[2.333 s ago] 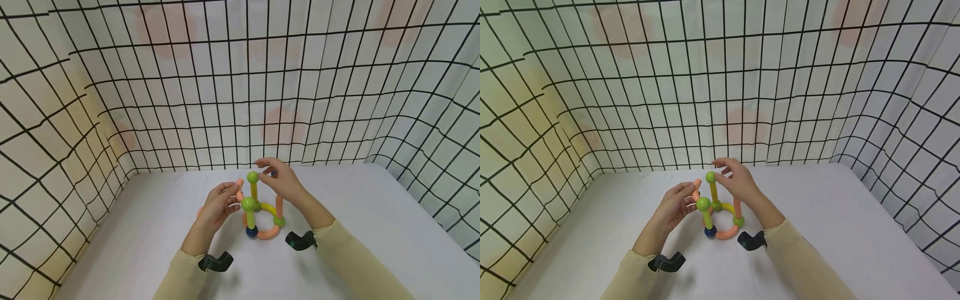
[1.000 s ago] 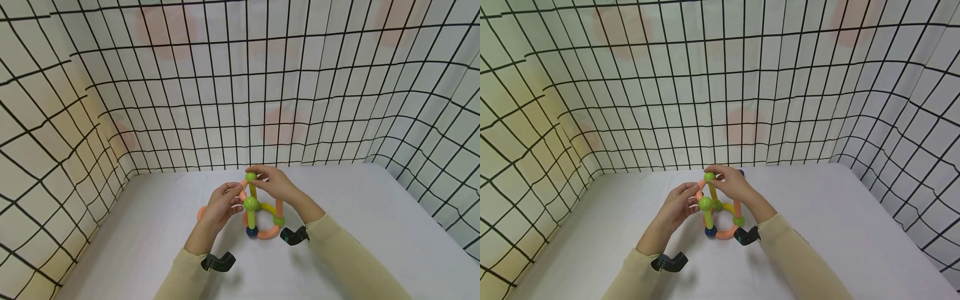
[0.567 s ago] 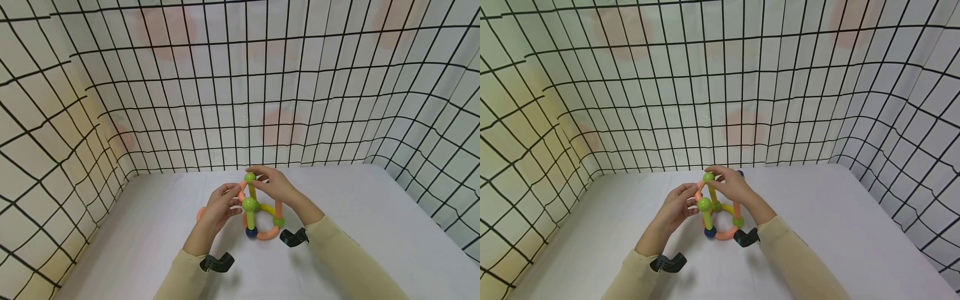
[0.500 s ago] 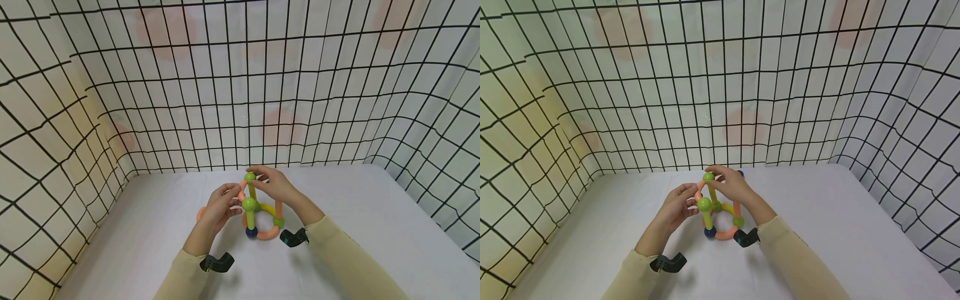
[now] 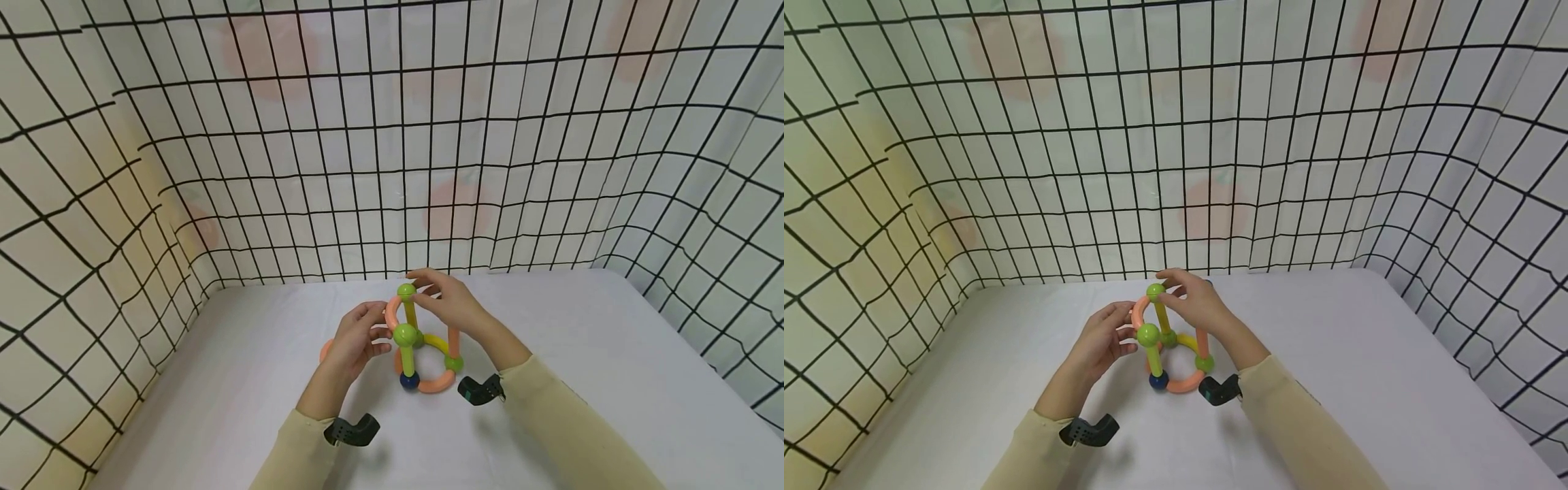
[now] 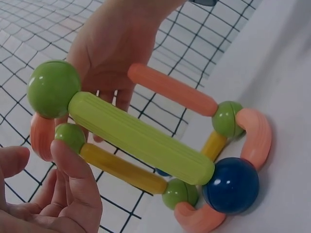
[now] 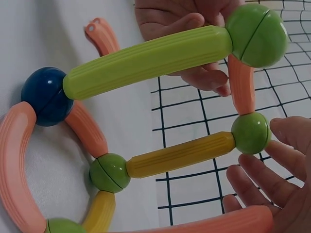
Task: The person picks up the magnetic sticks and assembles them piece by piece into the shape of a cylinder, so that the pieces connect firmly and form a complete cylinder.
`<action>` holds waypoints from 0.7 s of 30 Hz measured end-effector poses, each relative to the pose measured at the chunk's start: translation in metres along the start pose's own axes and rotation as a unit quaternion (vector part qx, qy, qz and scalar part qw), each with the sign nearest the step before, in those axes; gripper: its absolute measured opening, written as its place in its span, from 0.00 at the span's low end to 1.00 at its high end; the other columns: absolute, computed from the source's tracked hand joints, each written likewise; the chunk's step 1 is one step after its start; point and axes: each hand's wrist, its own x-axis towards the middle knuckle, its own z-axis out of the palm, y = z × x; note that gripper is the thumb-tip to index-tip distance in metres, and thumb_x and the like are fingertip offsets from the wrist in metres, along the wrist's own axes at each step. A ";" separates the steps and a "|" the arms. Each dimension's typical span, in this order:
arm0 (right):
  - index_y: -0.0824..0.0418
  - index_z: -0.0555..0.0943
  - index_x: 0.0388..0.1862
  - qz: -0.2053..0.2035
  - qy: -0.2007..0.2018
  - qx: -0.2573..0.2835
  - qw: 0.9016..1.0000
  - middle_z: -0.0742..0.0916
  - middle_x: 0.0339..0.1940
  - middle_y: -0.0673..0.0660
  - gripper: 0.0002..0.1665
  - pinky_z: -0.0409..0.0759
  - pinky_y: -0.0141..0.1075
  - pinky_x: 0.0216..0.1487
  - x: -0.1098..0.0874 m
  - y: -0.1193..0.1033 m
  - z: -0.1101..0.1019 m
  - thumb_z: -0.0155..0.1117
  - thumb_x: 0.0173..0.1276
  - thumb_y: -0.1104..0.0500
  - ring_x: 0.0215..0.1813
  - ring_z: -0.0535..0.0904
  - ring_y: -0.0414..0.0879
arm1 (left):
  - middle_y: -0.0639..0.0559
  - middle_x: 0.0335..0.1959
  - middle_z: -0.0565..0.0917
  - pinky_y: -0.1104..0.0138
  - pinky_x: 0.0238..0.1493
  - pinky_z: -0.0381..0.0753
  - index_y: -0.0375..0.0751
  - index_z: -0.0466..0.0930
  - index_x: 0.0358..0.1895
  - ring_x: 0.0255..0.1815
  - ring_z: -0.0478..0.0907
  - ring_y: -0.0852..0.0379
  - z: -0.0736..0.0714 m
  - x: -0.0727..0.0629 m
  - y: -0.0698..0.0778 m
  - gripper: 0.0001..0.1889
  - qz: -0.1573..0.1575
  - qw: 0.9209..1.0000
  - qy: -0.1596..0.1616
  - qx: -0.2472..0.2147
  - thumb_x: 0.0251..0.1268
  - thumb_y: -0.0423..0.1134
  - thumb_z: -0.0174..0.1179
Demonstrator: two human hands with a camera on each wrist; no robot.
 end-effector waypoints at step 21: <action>0.56 0.77 0.63 0.068 0.060 0.052 0.995 0.83 0.61 0.59 0.19 0.80 0.47 0.56 -0.040 0.071 -0.018 0.46 0.80 0.64 0.53 0.82 0.51 | 0.44 0.49 0.82 0.68 0.33 0.79 0.36 0.74 0.59 0.37 0.78 0.56 -0.004 -0.019 -0.029 0.22 0.043 0.982 0.082 0.162 0.60 0.24 0.50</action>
